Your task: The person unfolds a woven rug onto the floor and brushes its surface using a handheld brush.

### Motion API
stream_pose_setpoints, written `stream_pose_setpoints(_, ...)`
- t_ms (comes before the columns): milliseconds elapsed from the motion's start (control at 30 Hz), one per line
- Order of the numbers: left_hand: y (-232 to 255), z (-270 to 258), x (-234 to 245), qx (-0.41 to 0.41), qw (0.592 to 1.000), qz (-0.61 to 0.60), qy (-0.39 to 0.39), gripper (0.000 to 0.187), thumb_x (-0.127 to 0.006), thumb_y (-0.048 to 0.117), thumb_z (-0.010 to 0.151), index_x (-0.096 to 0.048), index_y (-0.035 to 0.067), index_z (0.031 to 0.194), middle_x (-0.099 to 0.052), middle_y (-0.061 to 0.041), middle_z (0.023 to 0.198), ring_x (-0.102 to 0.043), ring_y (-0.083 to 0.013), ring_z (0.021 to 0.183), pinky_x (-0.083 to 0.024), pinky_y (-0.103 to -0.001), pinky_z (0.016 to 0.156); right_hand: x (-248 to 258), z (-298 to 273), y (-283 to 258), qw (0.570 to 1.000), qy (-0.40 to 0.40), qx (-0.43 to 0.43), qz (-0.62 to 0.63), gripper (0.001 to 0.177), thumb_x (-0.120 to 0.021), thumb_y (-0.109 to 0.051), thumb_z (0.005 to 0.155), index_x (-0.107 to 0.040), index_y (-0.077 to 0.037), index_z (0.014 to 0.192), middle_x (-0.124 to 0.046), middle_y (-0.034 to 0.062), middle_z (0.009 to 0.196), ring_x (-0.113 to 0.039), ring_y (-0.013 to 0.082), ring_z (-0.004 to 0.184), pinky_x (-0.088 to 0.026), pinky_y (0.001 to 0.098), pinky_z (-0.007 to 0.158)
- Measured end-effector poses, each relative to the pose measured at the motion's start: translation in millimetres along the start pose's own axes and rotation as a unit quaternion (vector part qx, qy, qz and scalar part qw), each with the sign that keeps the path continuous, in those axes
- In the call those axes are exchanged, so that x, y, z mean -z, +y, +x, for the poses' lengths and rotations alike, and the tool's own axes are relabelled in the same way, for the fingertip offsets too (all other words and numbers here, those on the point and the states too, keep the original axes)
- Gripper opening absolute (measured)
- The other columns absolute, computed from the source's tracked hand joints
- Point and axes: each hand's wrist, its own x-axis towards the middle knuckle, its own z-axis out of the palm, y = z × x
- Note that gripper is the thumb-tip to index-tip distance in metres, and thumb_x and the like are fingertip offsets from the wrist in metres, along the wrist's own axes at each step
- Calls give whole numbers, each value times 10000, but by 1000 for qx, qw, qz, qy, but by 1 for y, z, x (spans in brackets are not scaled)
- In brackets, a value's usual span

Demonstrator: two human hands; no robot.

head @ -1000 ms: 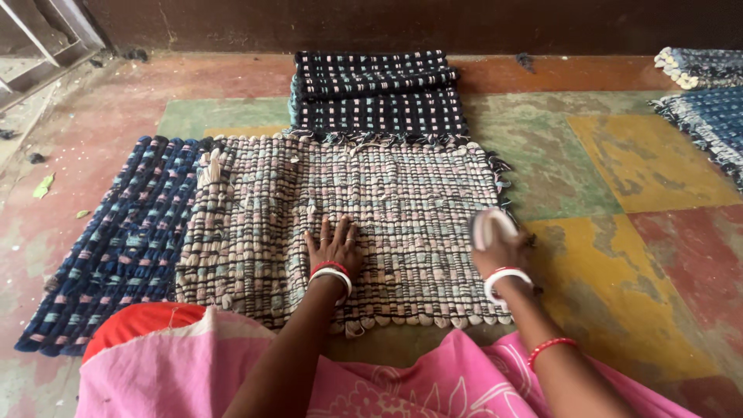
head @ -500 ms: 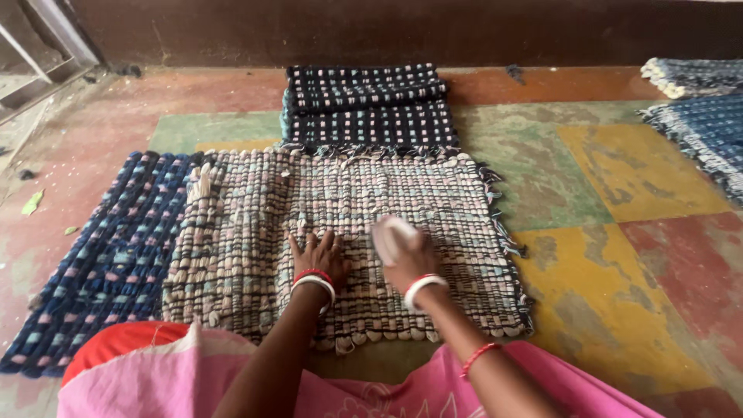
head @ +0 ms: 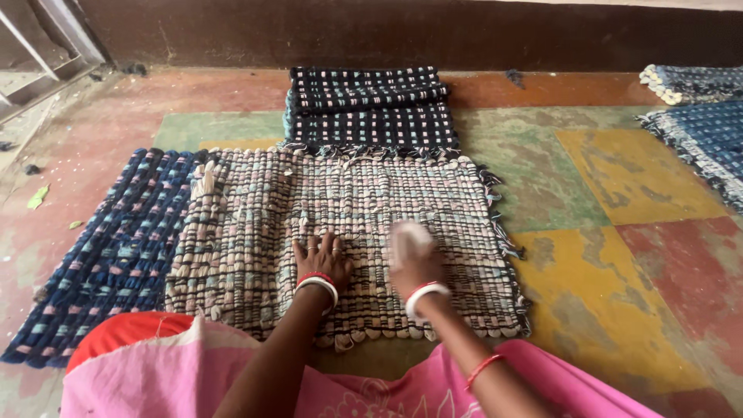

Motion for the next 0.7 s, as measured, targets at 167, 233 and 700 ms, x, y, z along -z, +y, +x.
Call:
stream_pose_setpoints(167, -3, -2, 7, -3, 1000, -4, -15, 694, -361, 527, 983, -264, 181, 1577, -184, -13, 1653, -194, -307, 1499, -88, -637, 1197, -13, -13, -28, 990, -64, 101, -75, 765, -650, -257, 873, -345, -383, 1562, -313, 241, 1507, -479, 420, 1263, -527, 482, 984)
stream_pose_setpoints(233, -4, -5, 7, -6, 1000, -7, -28, 661, -341, 507, 1009, -277, 189, 1585, -233, 21, 1637, -221, -280, 1508, -96, -607, 1234, -13, 10, 4, 998, -27, 29, -39, 781, -685, -333, 867, -324, -351, 1559, -305, 213, 1524, -476, 392, 1286, -515, 476, 1008)
stream_pose_setpoints(700, -2, -3, 2, -14, 1000, 5, -14, 658, -333, 473, 1006, -248, 170, 1585, -211, 0, 1631, -203, -299, 1491, -95, -644, 1205, -3, -12, -2, 996, 35, -36, 72, 767, -721, -278, 797, -402, -128, 1479, -532, 206, 1388, -642, 345, 1167, -580, 437, 981)
